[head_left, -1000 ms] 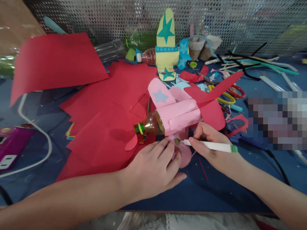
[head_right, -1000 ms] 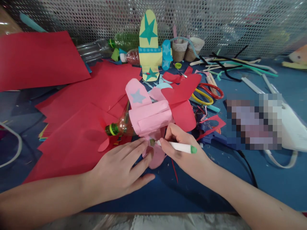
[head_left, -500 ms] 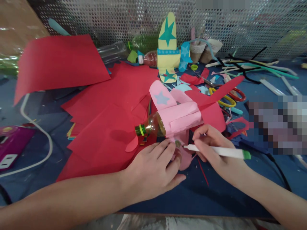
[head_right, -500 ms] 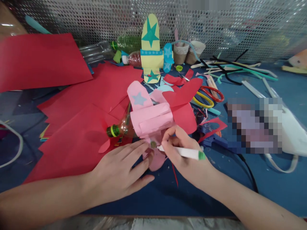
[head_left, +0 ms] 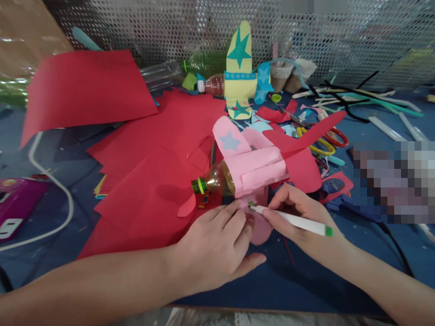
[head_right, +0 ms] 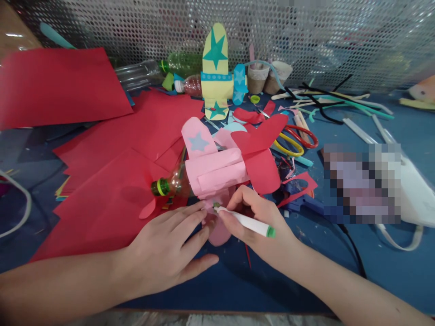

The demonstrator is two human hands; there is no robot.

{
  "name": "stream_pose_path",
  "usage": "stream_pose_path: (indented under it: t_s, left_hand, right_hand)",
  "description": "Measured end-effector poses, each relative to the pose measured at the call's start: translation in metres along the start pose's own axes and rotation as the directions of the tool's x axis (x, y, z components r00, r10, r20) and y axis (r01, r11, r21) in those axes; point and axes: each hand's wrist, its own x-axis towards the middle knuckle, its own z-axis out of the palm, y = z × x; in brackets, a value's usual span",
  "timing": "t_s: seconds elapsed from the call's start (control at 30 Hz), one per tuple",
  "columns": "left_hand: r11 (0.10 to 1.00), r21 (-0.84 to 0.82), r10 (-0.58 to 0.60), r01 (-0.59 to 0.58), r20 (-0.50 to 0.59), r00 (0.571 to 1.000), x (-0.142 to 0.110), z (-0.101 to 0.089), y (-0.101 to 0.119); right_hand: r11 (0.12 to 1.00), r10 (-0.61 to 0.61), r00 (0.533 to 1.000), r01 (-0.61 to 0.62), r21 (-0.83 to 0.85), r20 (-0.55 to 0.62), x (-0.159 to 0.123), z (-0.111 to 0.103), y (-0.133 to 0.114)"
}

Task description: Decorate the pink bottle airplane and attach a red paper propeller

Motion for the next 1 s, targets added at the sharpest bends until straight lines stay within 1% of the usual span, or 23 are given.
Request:
stream_pose_path:
  t_s: [0.17,0.3,0.37,0.53,0.77,0.9,1.0]
  left_hand:
    - [1.000,-0.007,-0.005,0.004,-0.010,1.000,-0.0009,0.0006,0.0011]
    - [0.997,0.060,0.046,-0.046,-0.007,0.999,-0.0032,0.0014,0.0037]
    - [0.995,0.090,0.053,-0.052,-0.013,0.999,-0.0039,0.0014,0.0050]
    - [0.994,0.097,0.041,-0.040,-0.015,0.999,-0.0039,0.0020,0.0061]
    - [0.994,0.096,0.046,-0.045,-0.015,0.999,-0.0035,0.0007,0.0061]
    - [0.995,0.093,0.048,-0.047,-0.014,0.999,-0.0044,0.0013,0.0066]
    - [0.995,0.088,0.050,-0.048,-0.016,0.999,-0.0053,0.0028,0.0071]
  right_hand:
    - [0.998,-0.025,0.999,0.024,-0.056,-0.020,0.0019,0.0004,-0.0005]
    - [0.995,-0.063,0.998,0.063,-0.083,0.002,0.0045,0.0006,0.0017]
    - [0.994,-0.073,0.997,0.074,-0.086,0.013,0.0065,0.0012,0.0030]
    - [0.996,-0.060,0.998,0.061,-0.070,0.011,0.0095,0.0024,0.0024]
    - [0.992,-0.041,0.999,0.040,-0.117,-0.005,0.0079,0.0025,0.0011]
    - [0.991,-0.043,0.999,0.044,-0.128,0.011,0.0078,0.0023,0.0005]
    - [0.988,-0.041,0.999,0.040,-0.149,-0.008,0.0083,0.0023,-0.0004]
